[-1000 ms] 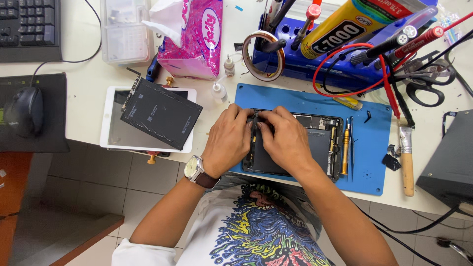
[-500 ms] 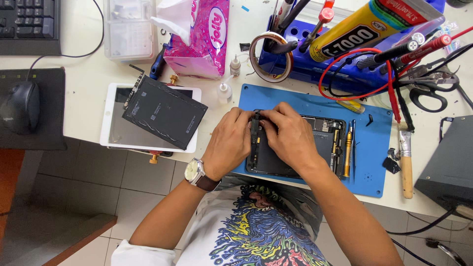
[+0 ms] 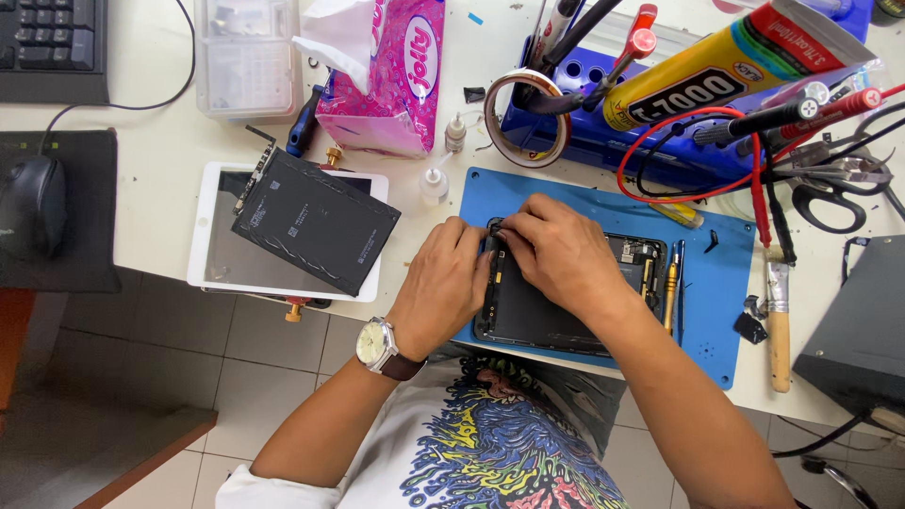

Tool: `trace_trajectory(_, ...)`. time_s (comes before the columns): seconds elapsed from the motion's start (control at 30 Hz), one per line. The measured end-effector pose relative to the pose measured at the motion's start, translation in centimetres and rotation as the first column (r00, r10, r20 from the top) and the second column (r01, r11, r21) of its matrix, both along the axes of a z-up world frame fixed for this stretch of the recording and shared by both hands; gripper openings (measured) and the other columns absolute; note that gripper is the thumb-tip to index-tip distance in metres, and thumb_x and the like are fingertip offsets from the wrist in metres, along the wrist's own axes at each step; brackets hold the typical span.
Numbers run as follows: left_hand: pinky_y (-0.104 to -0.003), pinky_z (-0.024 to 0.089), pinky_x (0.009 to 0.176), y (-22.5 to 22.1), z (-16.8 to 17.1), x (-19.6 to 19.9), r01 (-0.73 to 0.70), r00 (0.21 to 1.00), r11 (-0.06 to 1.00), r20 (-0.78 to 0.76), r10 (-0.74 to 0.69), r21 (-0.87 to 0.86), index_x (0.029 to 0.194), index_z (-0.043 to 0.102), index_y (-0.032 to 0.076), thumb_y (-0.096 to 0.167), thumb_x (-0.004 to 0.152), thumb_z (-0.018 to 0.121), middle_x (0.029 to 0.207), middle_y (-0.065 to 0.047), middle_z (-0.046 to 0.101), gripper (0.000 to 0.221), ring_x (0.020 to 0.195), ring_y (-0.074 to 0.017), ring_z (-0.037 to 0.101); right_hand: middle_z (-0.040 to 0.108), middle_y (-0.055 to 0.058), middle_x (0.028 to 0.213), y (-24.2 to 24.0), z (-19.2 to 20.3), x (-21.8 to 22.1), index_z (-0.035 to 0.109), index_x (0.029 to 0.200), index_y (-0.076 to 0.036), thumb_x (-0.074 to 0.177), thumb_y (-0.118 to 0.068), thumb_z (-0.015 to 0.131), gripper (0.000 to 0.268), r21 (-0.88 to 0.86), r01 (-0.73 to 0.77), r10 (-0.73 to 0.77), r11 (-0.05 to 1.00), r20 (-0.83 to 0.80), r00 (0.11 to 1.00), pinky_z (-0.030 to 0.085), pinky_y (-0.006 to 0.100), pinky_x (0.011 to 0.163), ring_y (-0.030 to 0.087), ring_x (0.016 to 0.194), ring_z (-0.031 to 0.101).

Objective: The person disassembles a tablet by removing the battery and using a screwdriver and tweezers to detach internal components. They carefully lift and separate parts, including a ribbon cable and a small circuit board, placing them on the work surface.

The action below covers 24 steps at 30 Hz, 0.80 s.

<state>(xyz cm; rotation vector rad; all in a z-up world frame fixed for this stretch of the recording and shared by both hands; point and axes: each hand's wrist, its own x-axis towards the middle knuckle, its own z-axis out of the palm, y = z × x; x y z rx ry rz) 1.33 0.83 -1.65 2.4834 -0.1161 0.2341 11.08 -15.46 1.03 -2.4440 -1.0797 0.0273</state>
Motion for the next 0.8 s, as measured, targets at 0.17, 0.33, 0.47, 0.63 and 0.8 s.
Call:
trace_trajectory(0.17, -0.043, 0.051, 0.080, 0.1, -0.5, -0.1, 0.006, 1.000, 1.000, 0.021, -0.006, -0.013, 0.119, 0.060, -0.003, 0.011, 0.102, 0.057, 0.095, -0.013, 0.053, 0.023, 0.088, -0.0347, 0.062, 0.064, 0.004, 0.083, 0.4, 0.6, 0.6, 0.075, 0.091, -0.012, 0.096, -0.019, 0.071, 0.009, -0.071, -0.108, 0.115, 0.992, 0.099, 0.988, 0.059, 0.038, 0.061, 0.027, 0.079, 0.071)
trace_trajectory(0.33, -0.042, 0.049, 0.080, 0.1, -0.7, -0.1, 0.008, 0.998, 1.000, 0.055, -0.008, 0.006, 0.118, 0.059, -0.004, 0.010, 0.100, 0.058, 0.094, -0.012, 0.052, 0.022, 0.086, -0.0334, 0.060, 0.063, 0.005, 0.083, 0.3, -0.2, 1.1, 0.072, 0.089, -0.011, 0.095, -0.017, 0.071, 0.009, -0.135, -0.195, 0.219, 0.972, 0.203, 0.954, 0.058, 0.036, 0.061, 0.027, 0.079, 0.070)
trace_trajectory(0.47, -0.041, 0.049, 0.080, 0.0, -0.7, -0.1, 0.004, 0.997, 0.999, 0.076, -0.006, 0.034, 0.118, 0.059, -0.004, 0.009, 0.100, 0.057, 0.094, -0.012, 0.052, 0.022, 0.086, -0.0328, 0.059, 0.060, 0.005, 0.085, -0.1, -1.2, 1.4, 0.068, 0.089, -0.010, 0.097, -0.016, 0.069, 0.010, -0.129, -0.224, 0.251, 0.966, 0.259, 0.933, 0.058, 0.035, 0.063, 0.026, 0.081, 0.069)
trace_trajectory(0.63, -0.041, 0.048, 0.079, 0.0, -0.6, -0.2, 0.003, 0.997, 0.999, 0.081, -0.006, 0.040, 0.118, 0.059, -0.004, 0.009, 0.100, 0.058, 0.094, -0.011, 0.051, 0.022, 0.086, -0.0327, 0.059, 0.059, 0.005, 0.086, -0.1, -1.0, 1.6, 0.067, 0.090, -0.010, 0.098, -0.016, 0.068, 0.011, -0.099, -0.246, 0.263, 0.964, 0.223, 0.939, 0.058, 0.035, 0.065, 0.026, 0.083, 0.069)
trace_trajectory(0.8, -0.040, 0.047, 0.079, 0.1, -0.5, -0.1, 0.008, 0.998, 1.000, 0.067, -0.008, 0.006, 0.118, 0.059, -0.004, 0.009, 0.101, 0.056, 0.094, -0.011, 0.051, 0.022, 0.084, -0.0316, 0.058, 0.065, 0.003, 0.084, 0.2, -1.0, 1.7, 0.075, 0.098, -0.012, 0.096, -0.021, 0.068, 0.012, -0.079, -0.076, 0.070, 0.994, -0.085, 0.994, 0.057, 0.036, 0.063, 0.024, 0.079, 0.070)
